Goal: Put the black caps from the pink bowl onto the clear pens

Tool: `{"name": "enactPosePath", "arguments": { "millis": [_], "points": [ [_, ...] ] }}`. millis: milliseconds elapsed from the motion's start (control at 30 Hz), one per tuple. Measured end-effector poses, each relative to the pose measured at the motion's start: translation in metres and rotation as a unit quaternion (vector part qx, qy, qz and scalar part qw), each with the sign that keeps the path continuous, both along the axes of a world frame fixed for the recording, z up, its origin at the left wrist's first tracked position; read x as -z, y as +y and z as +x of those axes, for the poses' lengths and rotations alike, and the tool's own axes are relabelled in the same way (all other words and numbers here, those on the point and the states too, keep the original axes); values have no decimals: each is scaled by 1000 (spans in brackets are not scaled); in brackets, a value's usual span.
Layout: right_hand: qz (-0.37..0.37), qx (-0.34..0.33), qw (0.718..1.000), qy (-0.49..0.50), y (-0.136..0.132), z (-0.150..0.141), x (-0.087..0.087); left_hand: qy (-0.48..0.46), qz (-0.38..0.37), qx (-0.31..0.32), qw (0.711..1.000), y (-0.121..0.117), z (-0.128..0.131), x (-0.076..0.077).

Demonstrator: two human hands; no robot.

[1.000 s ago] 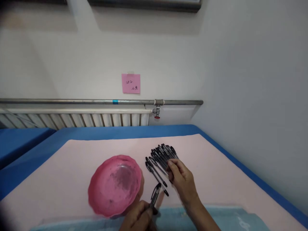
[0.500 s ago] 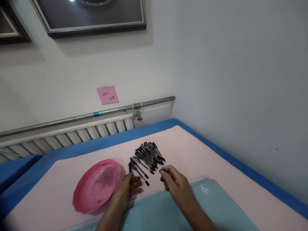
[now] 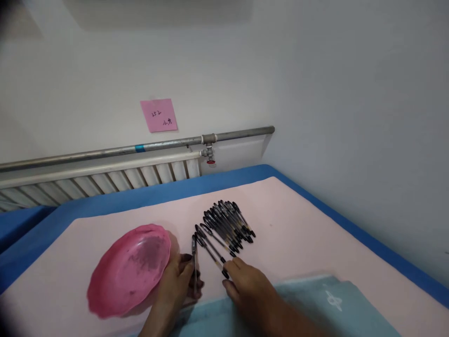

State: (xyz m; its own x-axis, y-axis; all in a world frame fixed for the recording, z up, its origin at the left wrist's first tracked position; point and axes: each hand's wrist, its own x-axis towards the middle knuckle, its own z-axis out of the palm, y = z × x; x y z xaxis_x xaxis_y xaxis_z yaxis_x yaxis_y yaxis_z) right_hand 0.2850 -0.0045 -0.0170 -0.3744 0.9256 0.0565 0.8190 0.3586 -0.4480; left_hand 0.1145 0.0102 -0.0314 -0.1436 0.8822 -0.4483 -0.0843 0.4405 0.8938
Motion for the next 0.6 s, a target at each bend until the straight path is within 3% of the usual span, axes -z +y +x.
{"name": "enactPosePath", "arguments": {
  "millis": [133,300,600],
  "points": [
    [46,-8,997,-66,1,-7,14,105,41,19,993,-1,-7,-3],
    [136,-58,985,-87,2,-6,29,266,107,75,955,-3,-16,-5],
    [84,-116,988,-56,10,-26,7,268,142,60,951,-6,-8,1]
  ]
}}
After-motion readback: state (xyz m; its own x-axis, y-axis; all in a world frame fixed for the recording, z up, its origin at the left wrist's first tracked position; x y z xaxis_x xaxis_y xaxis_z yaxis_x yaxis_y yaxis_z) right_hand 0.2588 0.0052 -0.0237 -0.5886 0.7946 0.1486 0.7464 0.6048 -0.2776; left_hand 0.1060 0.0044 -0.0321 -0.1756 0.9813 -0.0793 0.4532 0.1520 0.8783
